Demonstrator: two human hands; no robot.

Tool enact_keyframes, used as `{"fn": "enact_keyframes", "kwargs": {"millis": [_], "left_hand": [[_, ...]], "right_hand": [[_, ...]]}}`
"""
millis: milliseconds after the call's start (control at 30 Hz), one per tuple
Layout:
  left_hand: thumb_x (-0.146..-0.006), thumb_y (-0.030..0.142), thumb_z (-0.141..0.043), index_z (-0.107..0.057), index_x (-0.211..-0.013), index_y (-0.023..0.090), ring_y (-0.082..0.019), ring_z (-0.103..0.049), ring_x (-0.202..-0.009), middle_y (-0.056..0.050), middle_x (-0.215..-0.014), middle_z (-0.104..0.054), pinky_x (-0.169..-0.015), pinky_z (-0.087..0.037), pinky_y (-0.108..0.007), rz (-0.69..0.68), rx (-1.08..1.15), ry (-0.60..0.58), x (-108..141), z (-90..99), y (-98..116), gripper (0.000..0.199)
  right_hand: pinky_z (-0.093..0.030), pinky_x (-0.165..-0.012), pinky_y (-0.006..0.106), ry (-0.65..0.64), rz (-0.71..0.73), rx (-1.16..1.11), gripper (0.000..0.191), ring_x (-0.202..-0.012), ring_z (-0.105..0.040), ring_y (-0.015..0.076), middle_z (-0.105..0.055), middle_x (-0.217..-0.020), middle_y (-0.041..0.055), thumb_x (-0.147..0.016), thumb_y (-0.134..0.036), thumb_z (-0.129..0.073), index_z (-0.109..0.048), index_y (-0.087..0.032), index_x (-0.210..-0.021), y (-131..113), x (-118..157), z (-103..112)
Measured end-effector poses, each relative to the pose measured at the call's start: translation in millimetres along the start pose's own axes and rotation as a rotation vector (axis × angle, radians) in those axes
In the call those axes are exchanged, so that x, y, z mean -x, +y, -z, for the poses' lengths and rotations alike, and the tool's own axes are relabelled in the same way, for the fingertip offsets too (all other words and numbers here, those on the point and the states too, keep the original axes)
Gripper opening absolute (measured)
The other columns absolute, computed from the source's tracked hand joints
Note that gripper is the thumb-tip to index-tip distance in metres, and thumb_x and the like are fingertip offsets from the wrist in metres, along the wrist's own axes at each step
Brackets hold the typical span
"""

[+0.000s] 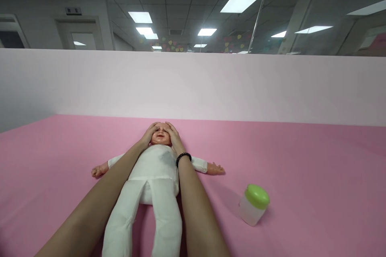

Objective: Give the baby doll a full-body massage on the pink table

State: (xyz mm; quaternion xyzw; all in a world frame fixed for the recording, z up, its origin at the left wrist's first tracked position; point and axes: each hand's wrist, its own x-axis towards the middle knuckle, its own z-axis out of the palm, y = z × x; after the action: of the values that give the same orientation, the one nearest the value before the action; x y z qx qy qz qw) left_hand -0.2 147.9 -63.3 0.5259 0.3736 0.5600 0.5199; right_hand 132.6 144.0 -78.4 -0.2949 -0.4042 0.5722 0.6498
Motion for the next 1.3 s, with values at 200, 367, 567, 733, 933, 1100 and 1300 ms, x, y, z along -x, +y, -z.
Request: {"fn": "enact_keyframes", "kwargs": {"millis": [200, 367, 567, 733, 933, 1100, 1300], "left_hand": [[-0.076, 0.04, -0.064, -0.06, -0.112, 0.022, -0.024, -0.063, -0.106, -0.006, -0.111, -0.067, -0.095, -0.05, -0.035, -0.01, 0.004, 0.003, 3.4, -1.9, 3.3, 0.04], [-0.071, 0.04, -0.072, -0.058, -0.118, 0.023, -0.024, -0.064, -0.101, -0.007, -0.109, -0.067, -0.092, -0.051, -0.035, -0.019, -0.016, -0.047, 3.0, 1.6, -0.3, 0.052], [-0.075, 0.036, -0.061, -0.061, -0.113, 0.023, -0.023, -0.064, -0.102, -0.005, -0.107, -0.067, -0.092, -0.051, -0.035, 0.016, 0.012, 0.012, -0.3, -0.9, 0.4, 0.04], [-0.073, 0.04, -0.069, -0.06, -0.115, 0.022, -0.024, -0.064, -0.102, -0.007, -0.108, -0.068, -0.093, -0.051, -0.036, -0.032, -0.008, -0.029, -0.6, 2.1, -2.4, 0.047], [-0.074, 0.039, -0.068, -0.057, -0.12, 0.023, -0.023, -0.063, -0.103, -0.007, -0.111, -0.066, -0.094, -0.05, -0.035, -0.013, -0.022, -0.04, -3.6, 3.7, -5.2, 0.05], [-0.077, 0.039, -0.063, -0.058, -0.118, 0.022, -0.023, -0.063, -0.105, -0.007, -0.113, -0.065, -0.095, -0.05, -0.036, -0.009, -0.01, -0.023, -4.4, 3.4, -5.5, 0.045], [-0.076, 0.038, -0.068, -0.056, -0.122, 0.022, -0.024, -0.064, -0.103, -0.007, -0.11, -0.066, -0.094, -0.051, -0.037, -0.015, -0.041, -0.056, -5.4, 4.1, -6.9, 0.051]], "right_hand": [[-0.055, -0.092, 0.036, -0.041, 0.001, -0.011, 0.052, -0.105, -0.066, 0.0225, -0.069, -0.115, 0.0026, -0.069, -0.036, -0.076, -0.067, -0.028, -0.119, -1.8, 2.9, 0.8], [-0.055, -0.09, 0.037, -0.026, 0.019, 0.021, 0.057, -0.099, -0.068, 0.0225, -0.07, -0.111, 0.0032, -0.066, -0.032, -0.078, -0.065, -0.026, -0.121, 0.5, 1.5, 1.6], [-0.055, -0.09, 0.036, 0.005, -0.017, -0.005, 0.05, -0.101, -0.068, 0.0229, -0.072, -0.108, 0.0033, -0.069, -0.032, -0.072, -0.067, -0.026, -0.118, 1.4, -2.6, 1.9], [-0.055, -0.091, 0.035, -0.046, 0.024, 0.036, 0.055, -0.104, -0.067, 0.0224, -0.069, -0.115, 0.003, -0.067, -0.033, -0.077, -0.065, -0.027, -0.121, 2.5, -1.3, 4.4], [-0.055, -0.088, 0.035, 0.002, -0.017, -0.002, 0.054, -0.098, -0.067, 0.0224, -0.071, -0.107, 0.0035, -0.066, -0.031, -0.075, -0.066, -0.025, -0.119, -0.9, 0.6, 0.5], [-0.055, -0.09, 0.034, -0.034, -0.033, -0.002, 0.06, -0.1, -0.067, 0.0222, -0.071, -0.108, 0.0037, -0.066, -0.032, -0.076, -0.063, -0.025, -0.124, -4.5, 4.6, 0.2], [-0.055, -0.091, 0.033, -0.05, -0.003, 0.02, 0.061, -0.102, -0.067, 0.0214, -0.068, -0.115, 0.0043, -0.066, -0.029, -0.078, -0.062, -0.025, -0.125, -1.5, 3.9, 1.6]]}}
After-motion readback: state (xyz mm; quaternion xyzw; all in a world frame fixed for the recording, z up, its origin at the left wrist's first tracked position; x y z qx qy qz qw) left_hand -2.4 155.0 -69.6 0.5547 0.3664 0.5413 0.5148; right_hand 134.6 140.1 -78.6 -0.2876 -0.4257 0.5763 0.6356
